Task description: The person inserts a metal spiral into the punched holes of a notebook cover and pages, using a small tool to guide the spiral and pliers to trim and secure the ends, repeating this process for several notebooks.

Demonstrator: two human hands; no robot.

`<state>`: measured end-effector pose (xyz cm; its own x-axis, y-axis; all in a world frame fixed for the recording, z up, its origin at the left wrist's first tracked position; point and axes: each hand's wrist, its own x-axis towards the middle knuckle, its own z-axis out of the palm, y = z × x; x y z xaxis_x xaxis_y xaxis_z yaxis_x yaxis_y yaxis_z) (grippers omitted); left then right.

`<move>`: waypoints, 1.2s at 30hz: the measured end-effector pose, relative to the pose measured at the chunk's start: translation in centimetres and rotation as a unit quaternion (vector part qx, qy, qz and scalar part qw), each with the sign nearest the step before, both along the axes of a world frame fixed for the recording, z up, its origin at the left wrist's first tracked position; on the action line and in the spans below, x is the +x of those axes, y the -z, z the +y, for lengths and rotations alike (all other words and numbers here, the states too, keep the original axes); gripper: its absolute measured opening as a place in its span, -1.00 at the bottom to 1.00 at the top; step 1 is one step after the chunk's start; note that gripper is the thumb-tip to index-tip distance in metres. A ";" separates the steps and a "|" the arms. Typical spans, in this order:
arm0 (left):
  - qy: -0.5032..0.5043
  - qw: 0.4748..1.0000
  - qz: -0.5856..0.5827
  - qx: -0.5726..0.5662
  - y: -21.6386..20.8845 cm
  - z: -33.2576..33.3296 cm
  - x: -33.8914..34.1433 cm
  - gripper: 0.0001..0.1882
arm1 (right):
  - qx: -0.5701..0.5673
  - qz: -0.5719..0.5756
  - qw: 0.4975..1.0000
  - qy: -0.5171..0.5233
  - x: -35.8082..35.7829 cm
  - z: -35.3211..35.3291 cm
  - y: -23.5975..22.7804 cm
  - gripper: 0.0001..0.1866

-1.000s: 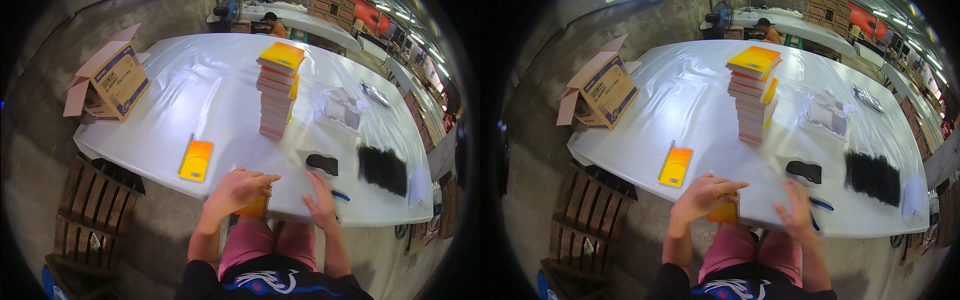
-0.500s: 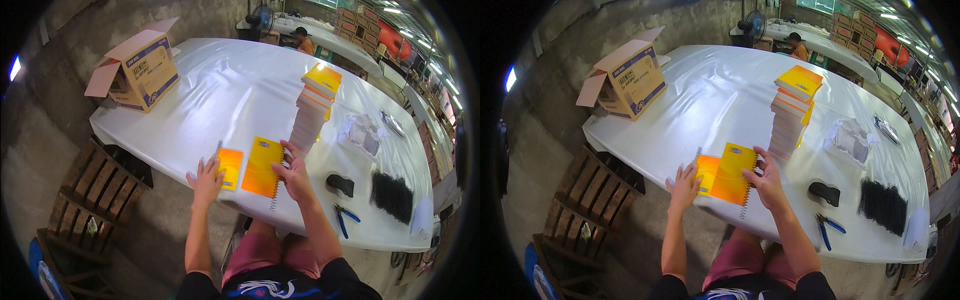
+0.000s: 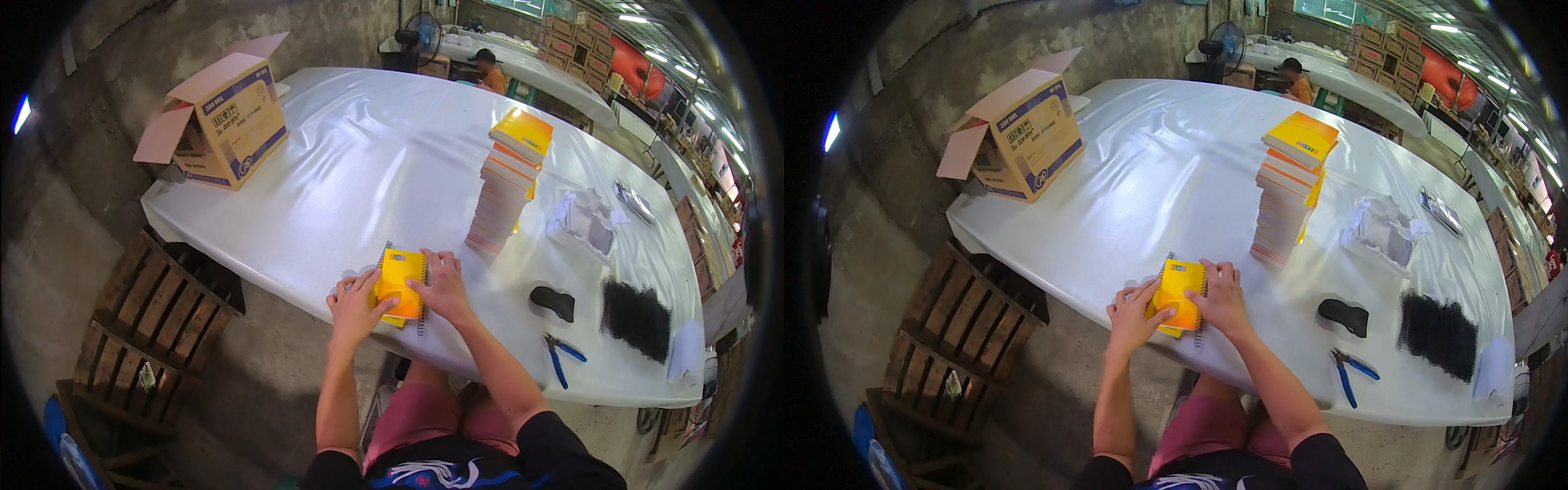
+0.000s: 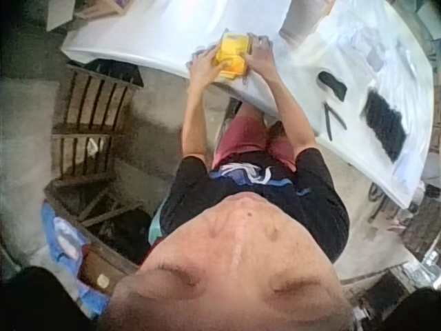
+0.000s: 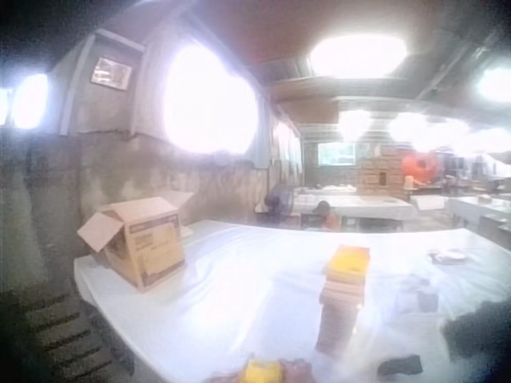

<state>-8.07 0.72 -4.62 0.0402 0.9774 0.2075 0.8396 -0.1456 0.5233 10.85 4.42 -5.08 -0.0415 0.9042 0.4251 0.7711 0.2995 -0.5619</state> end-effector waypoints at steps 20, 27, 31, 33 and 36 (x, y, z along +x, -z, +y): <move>0.055 0.997 -0.039 0.023 0.5 1.1 -1.4 -0.56 | -0.075 0.257 0.960 0.088 15.0 8.0 -22.5 -0.03; 0.091 0.991 -0.078 0.054 0.8 1.2 -1.6 -0.49 | 0.102 0.215 0.962 0.136 14.4 6.4 -23.5 0.01; 0.050 0.957 -0.259 0.121 -4.5 0.5 1.7 -0.34 | 0.181 0.364 0.914 0.001 11.7 0.8 -23.1 0.17; 0.116 0.876 -0.461 0.078 -8.8 0.4 5.5 -0.28 | 0.175 0.343 0.922 -0.038 10.1 -2.5 -19.8 0.23; 0.260 0.755 -0.602 -0.022 -13.9 -0.6 10.4 -0.41 | 0.176 0.238 0.946 -0.131 8.5 -7.6 -13.8 0.19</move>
